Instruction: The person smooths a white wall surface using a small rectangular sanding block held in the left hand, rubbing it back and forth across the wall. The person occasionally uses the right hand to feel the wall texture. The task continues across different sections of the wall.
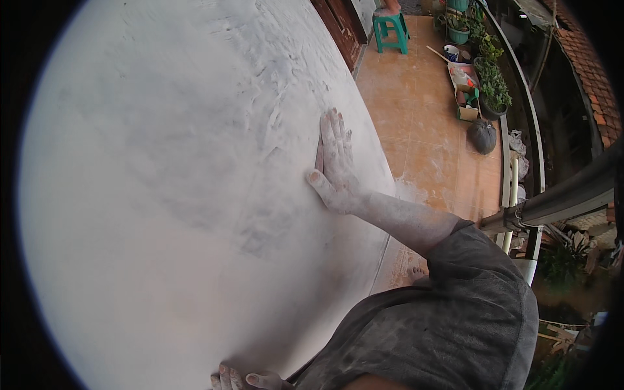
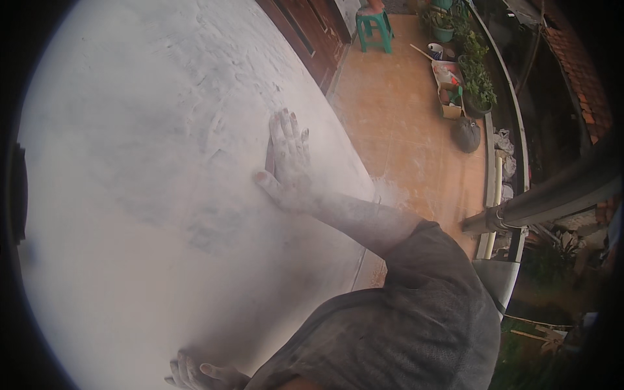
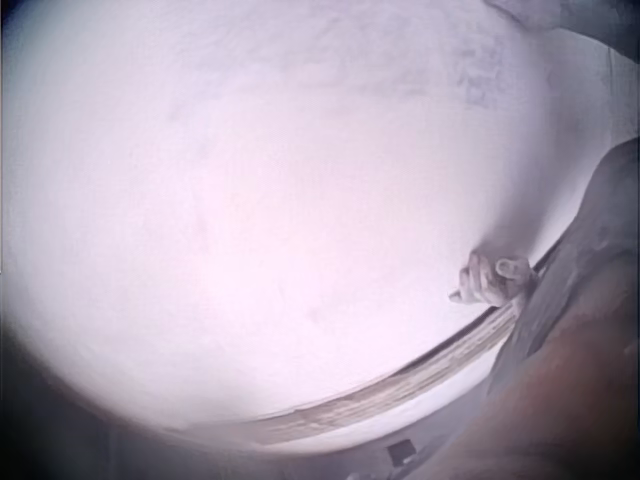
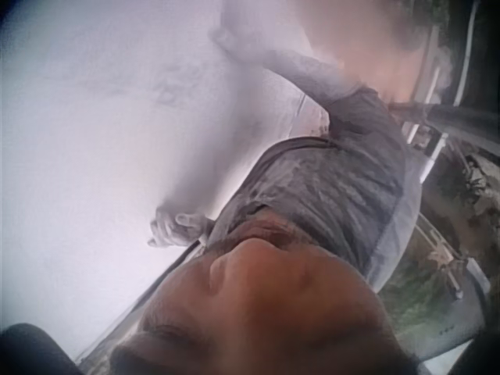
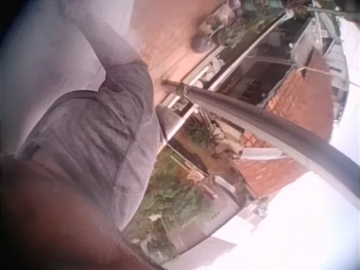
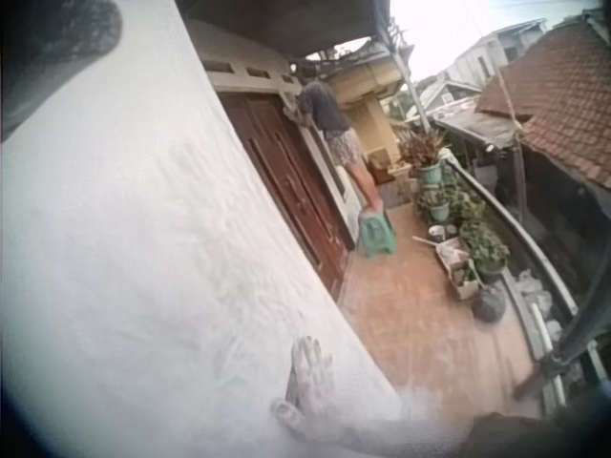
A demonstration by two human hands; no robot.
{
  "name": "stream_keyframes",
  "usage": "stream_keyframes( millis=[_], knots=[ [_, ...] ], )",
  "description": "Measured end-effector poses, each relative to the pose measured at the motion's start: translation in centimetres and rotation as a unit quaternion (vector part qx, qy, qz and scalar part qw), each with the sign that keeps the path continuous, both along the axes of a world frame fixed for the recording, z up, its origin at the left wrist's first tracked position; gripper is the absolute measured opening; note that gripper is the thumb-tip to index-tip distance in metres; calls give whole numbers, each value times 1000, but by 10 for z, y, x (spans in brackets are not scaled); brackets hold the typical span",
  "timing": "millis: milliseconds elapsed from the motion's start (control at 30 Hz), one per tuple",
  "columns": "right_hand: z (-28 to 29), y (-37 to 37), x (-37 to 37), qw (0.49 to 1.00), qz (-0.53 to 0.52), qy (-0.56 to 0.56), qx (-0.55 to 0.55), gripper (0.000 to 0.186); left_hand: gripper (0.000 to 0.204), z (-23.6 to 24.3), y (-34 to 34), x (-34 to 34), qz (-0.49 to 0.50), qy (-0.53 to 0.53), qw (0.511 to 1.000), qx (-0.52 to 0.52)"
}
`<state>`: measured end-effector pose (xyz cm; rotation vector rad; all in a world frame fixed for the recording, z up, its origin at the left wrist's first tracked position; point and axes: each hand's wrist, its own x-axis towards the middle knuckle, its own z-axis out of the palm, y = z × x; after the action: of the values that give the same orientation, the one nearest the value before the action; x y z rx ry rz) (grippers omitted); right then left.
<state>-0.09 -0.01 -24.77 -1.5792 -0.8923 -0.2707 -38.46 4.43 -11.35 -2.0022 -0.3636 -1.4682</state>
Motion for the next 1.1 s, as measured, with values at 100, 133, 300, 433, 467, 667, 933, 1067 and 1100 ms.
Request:
stream_keyframes(
  millis=[100, 133, 300, 433, 467, 667, 933, 1067, 1100],
  knots=[
    [42, 10, 76, 994, -58, -3, 88, 87, 31, -2, -3, -1, 17, 0, 1000, -21],
    [45, 9, 75, 996, -43, 31, 69, 85, 32, -2, -3, -1, 17, 1, 1000, -20],
    [-16, -19, -85, 998, 50, -1, -29, 74, 31, -4, 0, -2, 0, -5, 1000, 2],
    [-9, -16, -40, 997, 50, 29, 48, 67, 30, -2, 3, -2, -1, 7, 1000, 12],
    [7, -9, -1, 998, -26, 14, 50, 61, 29, -2, 3, -2, -1, 13, 1000, 12],
    [25, -3, 37, 993, -82, -14, 86, 57, 28, -1, 7, -2, -3, 19, 1000, 14],
    [-47, -1, 7, 999, -24, 19, 37, 56, 30, -3, 8, 0, -17, 23, 999, 34],
    [7, 8, 86, 989, -62, 46, 127, 56, 31, -2, 4, -1, -9, 25, 999, 29],
    [13, 6, 72, 986, -81, 28, 145, 57, 31, -2, 3, -1, -4, 28, 999, 23]
  ],
)
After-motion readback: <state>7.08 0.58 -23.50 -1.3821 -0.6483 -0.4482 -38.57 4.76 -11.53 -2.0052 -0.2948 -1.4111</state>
